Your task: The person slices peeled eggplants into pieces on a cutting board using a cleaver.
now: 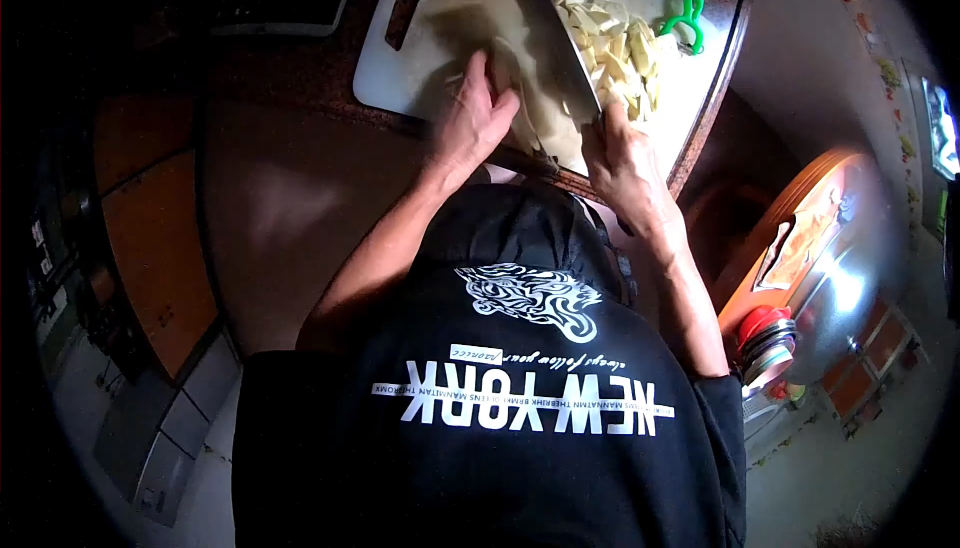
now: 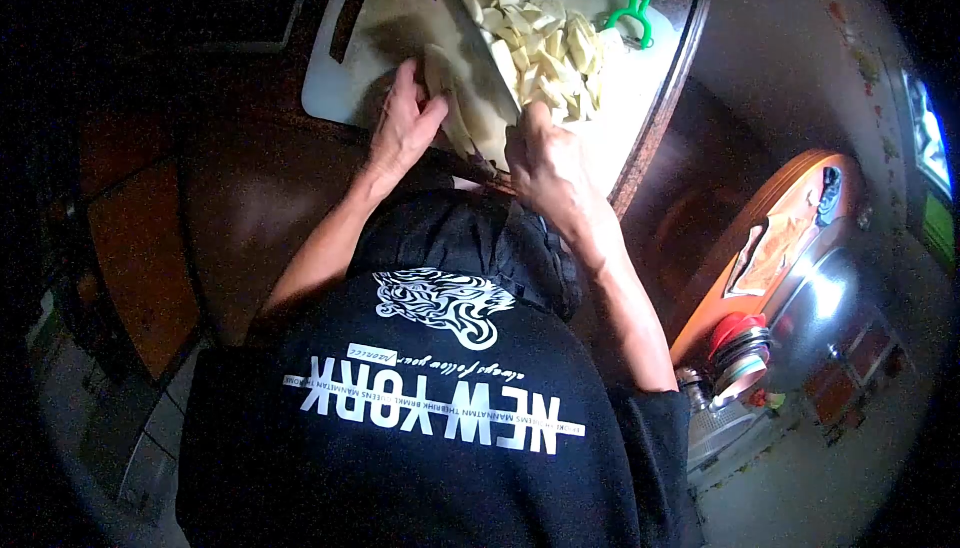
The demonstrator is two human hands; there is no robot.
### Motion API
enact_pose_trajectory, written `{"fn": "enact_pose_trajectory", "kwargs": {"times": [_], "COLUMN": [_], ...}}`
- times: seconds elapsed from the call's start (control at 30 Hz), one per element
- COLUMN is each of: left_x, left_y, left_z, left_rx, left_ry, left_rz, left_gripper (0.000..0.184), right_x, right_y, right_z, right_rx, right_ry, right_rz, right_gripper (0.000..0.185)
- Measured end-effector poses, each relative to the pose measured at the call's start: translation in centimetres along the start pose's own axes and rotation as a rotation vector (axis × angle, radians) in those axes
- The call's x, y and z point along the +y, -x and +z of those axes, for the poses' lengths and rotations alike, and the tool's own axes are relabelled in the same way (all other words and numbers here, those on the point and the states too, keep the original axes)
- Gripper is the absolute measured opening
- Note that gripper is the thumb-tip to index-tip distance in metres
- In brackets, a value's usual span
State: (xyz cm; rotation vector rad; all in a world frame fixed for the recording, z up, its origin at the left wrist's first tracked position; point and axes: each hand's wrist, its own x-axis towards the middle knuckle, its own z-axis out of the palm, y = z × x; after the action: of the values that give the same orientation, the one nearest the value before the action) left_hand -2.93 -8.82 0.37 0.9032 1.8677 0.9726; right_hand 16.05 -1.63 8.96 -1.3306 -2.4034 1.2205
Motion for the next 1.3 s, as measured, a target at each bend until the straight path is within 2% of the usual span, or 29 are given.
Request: {"fn": "enact_pose_trajectory", "kwargs": {"times": [0.07, 0.2, 0.3, 0.43, 0.5, 0.53, 0.6, 0.63, 0.7, 0.83, 0.9, 1.0, 1.03, 1.13, 1.2, 1.23, 1.27, 1.3], "left_x": [-1.4, -0.9, 0.0, -2.2, -2.0, -1.4, 0.2, 0.2, 0.1, -0.3, -1.9, -1.8, -1.5, -0.6, -1.3, -1.7, -2.2, -1.8], "left_y": [-0.1, 0.7, 0.9, 0.4, 0.3, 0.5, 1.1, 1.0, 1.1, 0.8, 0.4, -0.1, 0.3, 0.4, 0.4, 0.5, 0.6, 0.6], "left_z": [0.3, 0.0, -0.5, -0.7, -0.7, -0.9, -1.6, -1.5, -1.5, -1.1, -0.3, -0.3, -0.5, -1.0, -1.1, -1.0, -0.6, -0.6], "left_rx": [0.034, 0.104, 0.068, -0.012, 0.012, 0.011, -0.015, -0.015, -0.008, -0.065, 0.062, 0.03, 0.023, -0.037, -0.032, -0.028, -0.034, 0.033], "left_ry": [-0.005, -0.004, 0.022, -0.071, -0.026, -0.026, -0.114, -0.116, 0.085, 0.18, 0.045, 0.099, 0.071, 0.082, 0.029, -0.023, -0.022, -0.041], "left_rz": [0.058, 0.161, 0.126, 0.051, 0.207, 0.209, 0.029, 0.035, 0.051, -0.07, 0.202, 0.214, 0.142, 0.151, 0.147, 0.144, 0.149, 0.167], "left_gripper": [0.06, 0.056, 0.05, 0.045, 0.044, 0.044, 0.044, 0.044, 0.03, 0.031, 0.044, 0.039, 0.033, 0.032, 0.03, 0.029, 0.029, 0.03], "right_x": [-0.4, -0.9, -0.7, -1.3, -1.1, -1.0, -0.6, -0.8, -0.7, 0.3, -0.6, -1.0, -1.0, -1.6, -1.1, -0.1, 1.7, 0.7], "right_y": [1.1, 2.2, 2.5, 2.3, 2.0, 1.7, 0.6, 0.2, -0.4, 0.0, 0.8, 1.5, 1.5, 1.4, 1.3, 0.7, 0.0, -0.4], "right_z": [-0.5, -0.6, -0.1, 0.3, 1.0, 1.5, 2.9, 2.7, 2.2, 0.5, -0.5, -0.6, -0.6, -0.4, 0.9, 2.2, 3.9, 3.9], "right_rx": [-0.017, -0.044, -0.023, -0.083, -0.09, -0.094, -0.013, -0.024, -0.048, -0.061, -0.063, -0.076, -0.096, -0.104, -0.105, -0.05, -0.051, -0.046], "right_ry": [0.073, 0.012, 0.088, 0.142, 0.226, 0.312, 0.303, 0.296, 0.26, 0.166, 0.121, 0.19, 0.223, 0.293, 0.408, 0.379, 0.463, 0.443], "right_rz": [-0.083, -0.064, -0.193, -0.165, -0.175, -0.183, -0.272, -0.21, -0.179, -0.135, -0.146, -0.216, -0.212, -0.218, -0.254, -0.356, -0.392, -0.355], "right_gripper": [0.015, 0.016, 0.016, 0.018, 0.016, 0.015, 0.014, 0.014, 0.015, 0.017, 0.016, 0.015, 0.014, 0.012, 0.009, 0.006, 0.011, 0.012]}}
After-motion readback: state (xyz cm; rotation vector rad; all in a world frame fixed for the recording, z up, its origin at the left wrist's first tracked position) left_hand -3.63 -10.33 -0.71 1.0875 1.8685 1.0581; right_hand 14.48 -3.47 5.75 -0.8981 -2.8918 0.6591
